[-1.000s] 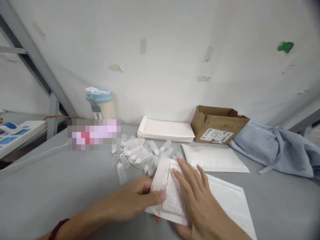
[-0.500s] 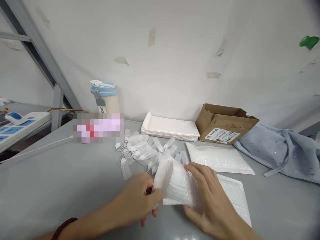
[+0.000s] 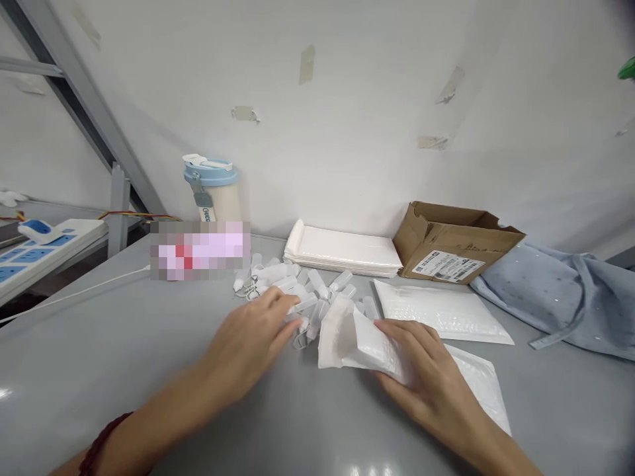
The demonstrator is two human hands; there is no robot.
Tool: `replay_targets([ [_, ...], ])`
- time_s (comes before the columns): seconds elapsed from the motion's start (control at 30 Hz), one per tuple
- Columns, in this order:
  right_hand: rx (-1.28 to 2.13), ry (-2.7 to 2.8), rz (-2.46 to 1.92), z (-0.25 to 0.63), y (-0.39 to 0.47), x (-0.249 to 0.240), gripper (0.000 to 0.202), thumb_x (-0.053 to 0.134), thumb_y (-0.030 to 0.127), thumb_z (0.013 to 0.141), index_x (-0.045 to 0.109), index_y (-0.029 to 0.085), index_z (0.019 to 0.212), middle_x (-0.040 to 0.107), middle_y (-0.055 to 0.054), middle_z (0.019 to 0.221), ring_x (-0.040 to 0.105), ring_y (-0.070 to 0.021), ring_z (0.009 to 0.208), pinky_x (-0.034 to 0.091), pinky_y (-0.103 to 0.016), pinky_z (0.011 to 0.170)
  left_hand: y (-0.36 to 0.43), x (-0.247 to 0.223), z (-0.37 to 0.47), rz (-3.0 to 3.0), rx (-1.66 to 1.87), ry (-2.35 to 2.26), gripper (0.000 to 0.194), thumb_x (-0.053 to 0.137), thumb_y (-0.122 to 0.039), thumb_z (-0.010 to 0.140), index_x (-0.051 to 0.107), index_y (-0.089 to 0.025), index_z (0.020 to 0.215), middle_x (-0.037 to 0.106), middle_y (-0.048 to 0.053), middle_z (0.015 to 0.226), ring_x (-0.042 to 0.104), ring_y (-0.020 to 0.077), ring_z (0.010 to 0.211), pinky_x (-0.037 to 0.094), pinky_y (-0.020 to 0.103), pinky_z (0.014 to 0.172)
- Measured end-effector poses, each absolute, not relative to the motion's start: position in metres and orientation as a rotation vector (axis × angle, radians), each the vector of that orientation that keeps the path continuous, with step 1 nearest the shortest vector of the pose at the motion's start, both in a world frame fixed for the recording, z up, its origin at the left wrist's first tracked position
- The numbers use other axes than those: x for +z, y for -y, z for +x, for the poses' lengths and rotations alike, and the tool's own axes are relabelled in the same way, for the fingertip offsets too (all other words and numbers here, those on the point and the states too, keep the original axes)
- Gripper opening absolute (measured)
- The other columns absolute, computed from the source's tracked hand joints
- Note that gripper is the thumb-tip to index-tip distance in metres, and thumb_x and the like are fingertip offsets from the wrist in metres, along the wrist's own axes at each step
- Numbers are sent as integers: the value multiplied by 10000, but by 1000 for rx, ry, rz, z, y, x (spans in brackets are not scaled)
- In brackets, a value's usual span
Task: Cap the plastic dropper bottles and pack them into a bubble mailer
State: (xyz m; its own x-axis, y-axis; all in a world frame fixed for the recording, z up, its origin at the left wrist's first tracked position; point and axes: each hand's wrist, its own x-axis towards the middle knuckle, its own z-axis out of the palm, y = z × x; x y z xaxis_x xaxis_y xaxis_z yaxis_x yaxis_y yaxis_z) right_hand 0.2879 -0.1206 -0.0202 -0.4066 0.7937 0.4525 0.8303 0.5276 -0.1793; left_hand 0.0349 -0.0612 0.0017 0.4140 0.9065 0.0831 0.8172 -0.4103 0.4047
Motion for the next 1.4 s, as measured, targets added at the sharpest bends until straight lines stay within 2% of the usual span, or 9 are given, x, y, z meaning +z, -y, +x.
replay_targets([
  [0.27, -40, 2259, -1403, 291, 117, -23, 460, 588, 294, 815, 436, 206, 1240, 605, -99, 1098, 568, -258, 992, 476, -408, 803, 50, -6, 29, 2595, 286, -1583, 204, 402, -144, 877, 601, -149, 920, 549, 72, 915, 527, 229, 889, 441, 307, 651],
  [0.43, 160, 2211, -1528, 291, 119, -23, 480, 602, 317, 804, 433, 231, 1245, 582, -103, 1144, 549, -285, 1030, 474, -446, 825, 54, 6, 27, 2458, 650, -1428, 69, 496, -188, 798, 563, -175, 789, 555, 13, 767, 518, 185, 767, 411, 275, 613],
  [0.53, 409, 2188, -1575, 283, 125, -19, 488, 610, 297, 800, 431, 248, 1250, 586, -82, 1137, 552, -270, 1027, 480, -433, 835, 63, 12, 29, 2484, 612, -1112, 37, 531, -150, 749, 550, -181, 746, 539, -18, 715, 512, 145, 693, 407, 254, 627],
  [0.7, 625, 2214, -1537, 267, 134, -14, 516, 615, 220, 782, 429, 239, 1263, 572, -71, 1159, 536, -248, 1047, 469, -406, 877, 79, 3, 40, 2545, 450, -794, 169, 489, -151, 877, 614, -193, 982, 597, 12, 818, 572, 138, 718, 440, 232, 631],
  [0.8, 653, 2186, -1535, 268, 135, -14, 506, 604, 204, 786, 426, 244, 1259, 566, -67, 1158, 541, -236, 1040, 473, -388, 875, 80, -1, 43, 2433, 634, -640, 214, 457, -144, 920, 616, -222, 1040, 637, 13, 1011, 606, 118, 883, 466, 194, 776],
  [0.97, 592, 2157, -1558, 275, 134, -15, 500, 593, 249, 800, 413, 259, 1267, 556, -70, 1168, 536, -247, 1061, 473, -404, 877, 59, -4, 32, 2466, 1080, -1182, 164, 504, -196, 896, 617, -185, 1015, 652, 40, 1042, 577, 197, 992, 454, 311, 881],
  [1.1, 527, 2170, -1536, 276, 134, -16, 487, 580, 269, 809, 409, 269, 1265, 560, -72, 1162, 548, -250, 1048, 487, -410, 853, 41, -12, 22, 2544, 747, -1625, 315, 558, -328, 846, 563, -130, 1090, 607, 110, 1039, 526, 302, 998, 479, 406, 767],
  [1.23, 479, 2179, -1526, 276, 133, -16, 466, 573, 274, 810, 421, 265, 1250, 576, -73, 1142, 565, -254, 1028, 498, -409, 833, 36, -17, 22, 2563, 538, -1579, 291, 493, -270, 866, 539, -132, 1119, 595, 114, 1044, 552, 275, 962, 477, 383, 756],
  [1.4, 477, 2166, -1577, 277, 132, -15, 434, 566, 304, 818, 439, 255, 1230, 585, -76, 1119, 573, -259, 1012, 499, -412, 824, 38, -9, 23, 2346, 618, -1576, 273, 528, -304, 826, 571, -196, 1073, 612, 65, 1037, 578, 220, 804, 470, 350, 698],
])
